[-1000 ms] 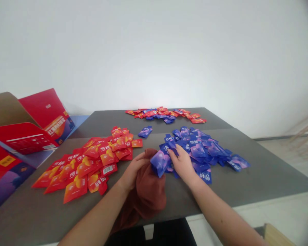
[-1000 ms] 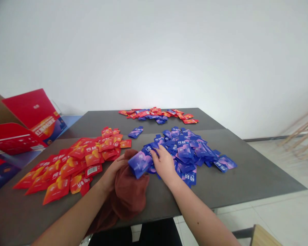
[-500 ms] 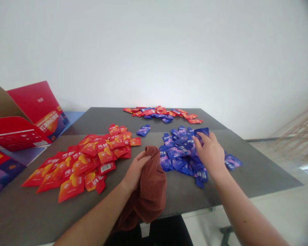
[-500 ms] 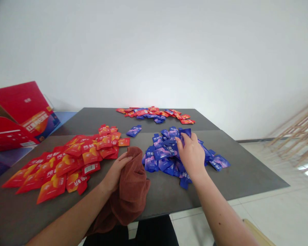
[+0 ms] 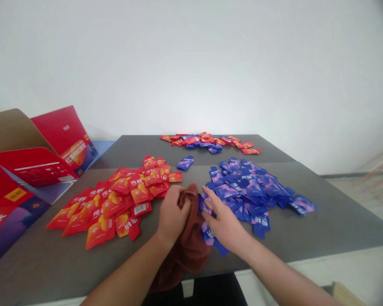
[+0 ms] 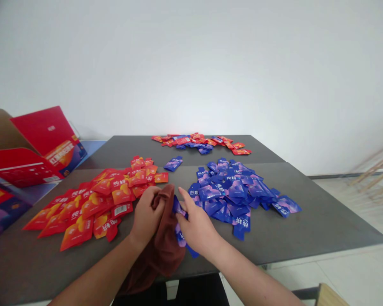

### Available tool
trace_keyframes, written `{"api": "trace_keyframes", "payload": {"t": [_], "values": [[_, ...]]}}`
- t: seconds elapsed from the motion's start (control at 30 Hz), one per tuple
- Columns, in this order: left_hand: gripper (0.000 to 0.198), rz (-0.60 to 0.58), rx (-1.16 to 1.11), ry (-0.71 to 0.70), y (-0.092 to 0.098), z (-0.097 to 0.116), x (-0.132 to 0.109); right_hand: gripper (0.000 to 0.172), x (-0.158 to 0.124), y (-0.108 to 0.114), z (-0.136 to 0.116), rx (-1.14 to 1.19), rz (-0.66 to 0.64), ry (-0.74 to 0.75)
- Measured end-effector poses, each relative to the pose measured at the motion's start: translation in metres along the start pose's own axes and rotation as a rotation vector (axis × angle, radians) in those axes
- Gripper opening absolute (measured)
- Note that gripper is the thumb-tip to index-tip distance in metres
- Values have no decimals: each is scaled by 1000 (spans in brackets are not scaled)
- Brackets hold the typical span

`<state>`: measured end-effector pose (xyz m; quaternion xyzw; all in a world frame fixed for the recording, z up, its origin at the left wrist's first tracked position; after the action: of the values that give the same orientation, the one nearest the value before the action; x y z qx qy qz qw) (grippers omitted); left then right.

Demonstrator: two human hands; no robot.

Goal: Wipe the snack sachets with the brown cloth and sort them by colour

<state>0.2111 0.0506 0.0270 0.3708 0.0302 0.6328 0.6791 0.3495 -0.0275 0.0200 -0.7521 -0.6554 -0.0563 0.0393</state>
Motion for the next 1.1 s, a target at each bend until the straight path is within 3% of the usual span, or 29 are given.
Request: {"api": "trace_keyframes", "payload": {"t": [0.1, 0.17, 0.3, 0.47, 0.53, 0.63, 0.73, 0.97, 1.1], "values": [[12, 7, -144, 211, -5, -15, 9, 61, -12, -1, -16, 141, -1, -29], [16, -113, -366, 214, -16, -13, 7, 57, -15, -5, -23, 113, -12, 23], [20, -325, -638, 151, -28, 1, -8, 50, 1, 0, -23, -227, 34, 207], [19, -257, -662, 223, -22, -6, -9, 52, 30, 81, -17, -504, 518, 269], [20, -211, -666, 235, -20, -8, -6, 52, 37, 108, -14, -622, 577, 236], [21, -204, -638, 225, -21, -8, -5, 45, 41, 122, -7, -963, 495, 187], [18, -195, -526, 158, -19, -4, -6, 39, 39, 115, -3, -1225, 458, 213], [8, -156, -256, -109, -13, 13, -8, 28, 66, 90, -9, -1233, 268, 244], [7, -131, -194, -179, -12, 16, -8, 37, 80, 69, -5, -1210, 140, 204]]}}
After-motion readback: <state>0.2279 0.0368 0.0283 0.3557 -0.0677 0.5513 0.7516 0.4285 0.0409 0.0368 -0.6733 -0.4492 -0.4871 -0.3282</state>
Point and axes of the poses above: each hand's wrist, its own x-axis towards the middle knuckle, its own y-axis out of the back of the hand, z = x × y, the point moved 5 cm from there along x, towards the middle knuckle, and after that the axes turned 14 degrees about x, right-handed, at the moved point
